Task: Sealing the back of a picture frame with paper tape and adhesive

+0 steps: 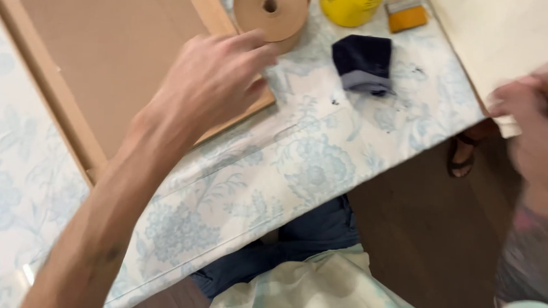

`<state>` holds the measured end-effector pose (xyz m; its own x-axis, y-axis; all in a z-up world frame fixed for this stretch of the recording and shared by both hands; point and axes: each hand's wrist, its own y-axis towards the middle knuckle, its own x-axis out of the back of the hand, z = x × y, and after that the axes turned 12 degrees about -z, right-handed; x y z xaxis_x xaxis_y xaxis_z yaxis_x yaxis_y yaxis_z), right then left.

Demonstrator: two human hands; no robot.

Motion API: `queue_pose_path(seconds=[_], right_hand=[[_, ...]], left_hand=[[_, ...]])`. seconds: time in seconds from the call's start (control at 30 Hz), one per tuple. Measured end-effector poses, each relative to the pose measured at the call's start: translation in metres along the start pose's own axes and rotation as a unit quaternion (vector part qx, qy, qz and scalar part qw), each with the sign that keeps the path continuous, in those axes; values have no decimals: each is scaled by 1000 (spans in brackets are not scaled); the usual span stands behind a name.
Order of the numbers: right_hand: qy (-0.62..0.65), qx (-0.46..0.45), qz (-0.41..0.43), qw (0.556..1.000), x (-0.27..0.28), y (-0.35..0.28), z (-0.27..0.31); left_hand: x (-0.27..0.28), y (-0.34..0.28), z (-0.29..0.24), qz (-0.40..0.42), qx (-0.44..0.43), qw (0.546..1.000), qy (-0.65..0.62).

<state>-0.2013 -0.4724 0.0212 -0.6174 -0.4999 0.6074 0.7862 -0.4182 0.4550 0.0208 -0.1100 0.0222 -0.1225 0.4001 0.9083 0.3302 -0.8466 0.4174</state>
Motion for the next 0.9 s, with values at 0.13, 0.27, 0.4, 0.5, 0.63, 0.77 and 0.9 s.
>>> queue_pose_path(seconds=[0.13,0.27,0.4,0.5,0.63,0.77,0.9], right_hand=[[-84,-9,76,993,-54,24,35],[-189,-22,130,973,-91,18,9],[-247,226,66,940,-106,6,-30],[-305,188,56,932,-107,-2,-6],[-52,187,50,980,-140,-11,94],[18,54,249,967,-201,-22,131],[-3,-20,251,968,-209,-33,156]], left_hand=[[54,-75,-26,-11,170,985,-38],[74,-159,-45,-33,341,939,29],[70,-231,-51,0,457,884,95],[67,-260,-66,-26,532,832,159],[49,-276,-66,-15,589,801,107],[38,-265,-73,-94,614,780,72],[18,-277,-74,-81,624,773,83]])
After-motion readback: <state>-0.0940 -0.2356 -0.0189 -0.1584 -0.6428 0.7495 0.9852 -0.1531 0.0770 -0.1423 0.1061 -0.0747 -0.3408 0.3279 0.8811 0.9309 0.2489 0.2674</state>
